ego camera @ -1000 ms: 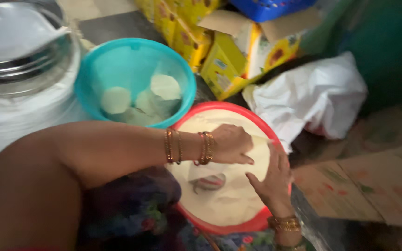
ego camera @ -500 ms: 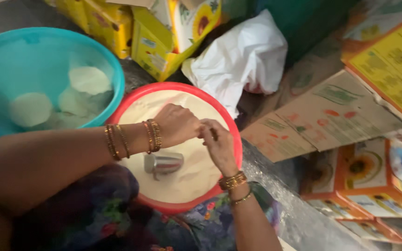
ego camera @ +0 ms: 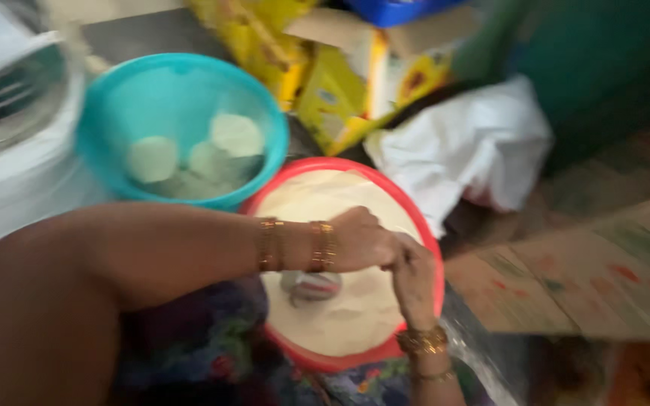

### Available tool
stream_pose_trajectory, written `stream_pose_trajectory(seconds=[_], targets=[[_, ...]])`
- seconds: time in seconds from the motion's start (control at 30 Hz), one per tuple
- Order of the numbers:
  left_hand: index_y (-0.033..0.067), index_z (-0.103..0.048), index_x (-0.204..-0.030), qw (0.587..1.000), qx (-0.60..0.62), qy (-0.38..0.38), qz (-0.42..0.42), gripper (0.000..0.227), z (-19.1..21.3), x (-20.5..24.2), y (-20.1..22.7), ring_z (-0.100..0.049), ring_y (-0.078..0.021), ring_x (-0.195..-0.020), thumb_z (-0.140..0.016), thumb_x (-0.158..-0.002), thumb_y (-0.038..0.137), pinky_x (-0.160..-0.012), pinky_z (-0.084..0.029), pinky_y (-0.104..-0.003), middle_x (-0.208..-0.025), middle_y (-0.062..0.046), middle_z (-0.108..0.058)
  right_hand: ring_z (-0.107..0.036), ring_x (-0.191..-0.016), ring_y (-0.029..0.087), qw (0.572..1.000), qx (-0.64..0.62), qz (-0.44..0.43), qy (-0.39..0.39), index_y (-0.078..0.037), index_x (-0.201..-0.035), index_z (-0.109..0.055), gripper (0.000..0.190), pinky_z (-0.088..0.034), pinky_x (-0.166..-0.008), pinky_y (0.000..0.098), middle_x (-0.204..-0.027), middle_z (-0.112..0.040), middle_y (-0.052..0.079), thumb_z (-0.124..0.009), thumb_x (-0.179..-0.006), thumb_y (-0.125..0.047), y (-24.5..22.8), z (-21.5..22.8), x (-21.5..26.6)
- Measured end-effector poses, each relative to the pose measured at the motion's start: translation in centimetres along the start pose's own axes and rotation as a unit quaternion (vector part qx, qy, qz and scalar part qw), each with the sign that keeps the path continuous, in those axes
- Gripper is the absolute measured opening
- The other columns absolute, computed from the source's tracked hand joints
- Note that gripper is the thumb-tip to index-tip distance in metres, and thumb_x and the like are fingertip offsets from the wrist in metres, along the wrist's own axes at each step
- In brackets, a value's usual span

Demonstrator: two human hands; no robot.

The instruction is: The person scoops white powder from a red basin using a metal cup and pours it into small plastic bags. They then place the filled bags into a blue bucket. The person repeats this process multiple times.

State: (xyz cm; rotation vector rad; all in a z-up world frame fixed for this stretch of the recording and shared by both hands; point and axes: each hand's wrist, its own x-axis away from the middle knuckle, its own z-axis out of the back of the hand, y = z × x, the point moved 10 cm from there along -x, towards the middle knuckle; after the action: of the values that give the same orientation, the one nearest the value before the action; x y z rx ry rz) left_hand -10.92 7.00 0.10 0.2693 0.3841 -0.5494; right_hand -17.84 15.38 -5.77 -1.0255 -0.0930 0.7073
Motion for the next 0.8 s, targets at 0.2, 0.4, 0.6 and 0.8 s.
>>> stream_pose_trajectory(seconds=[0.2,0.4,0.6,0.8], targets=[[0.0164,-0.076,-0.09,0.994,-0.028,-0.038,0.095,0.017,1.6,-0.3,-1.7,-0.074,-0.0317,-0.077,-0.061,-0.087,0.022,-0.065,-0.057,-0.046,-0.084,-0.011,-0.076,-0.069,-0.074,0.036,0.933,0.337,0.046,0.117,-0.005,-0.092,-0.076,0.028,-0.053,-0.067,0.0463,-0.086,-0.073,0.017,-0.06,-0.1,-0.026,-2.5,4.0,-1.5],[0.0086,-0.076,-0.085,0.985,0.003,-0.002,0.174,0.026,6.0,-0.8,-5.0,-0.073,-0.0357,-0.08,-0.061,-0.092,0.03,-0.067,-0.056,-0.049,-0.082,-0.014,-0.074,-0.074,-0.081,0.024,0.948,0.254,0.097,0.163,-0.007,-0.11,-0.077,0.017,-0.056,-0.073,0.0356,-0.091,-0.075,0.01,-0.063,-0.106,-0.017,-6.7,6.6,-0.4],[0.0031,-0.042,-0.147,0.964,0.147,-0.028,0.218,0.073,6.2,0.3,-4.6,-0.067,-0.0396,-0.07,-0.059,-0.095,0.051,-0.064,-0.053,-0.052,-0.073,-0.015,-0.068,-0.07,-0.073,0.03,0.928,0.311,0.079,0.188,-0.007,-0.109,-0.077,0.022,-0.055,-0.069,0.0405,-0.08,-0.071,0.015,-0.064,-0.107,-0.024,-2.4,7.9,-0.1],[0.012,-0.053,-0.118,0.99,-0.038,0.082,0.105,0.042,4.6,-0.6,-5.0,-0.064,-0.0345,-0.107,-0.063,-0.084,0.034,-0.074,-0.057,-0.037,-0.116,-0.018,-0.065,-0.065,-0.064,0.036,0.906,0.35,0.087,0.221,-0.008,-0.1,-0.075,0.024,-0.051,-0.064,0.0447,-0.075,-0.066,0.019,-0.062,-0.105,-0.028,-0.6,9.7,-0.8]])
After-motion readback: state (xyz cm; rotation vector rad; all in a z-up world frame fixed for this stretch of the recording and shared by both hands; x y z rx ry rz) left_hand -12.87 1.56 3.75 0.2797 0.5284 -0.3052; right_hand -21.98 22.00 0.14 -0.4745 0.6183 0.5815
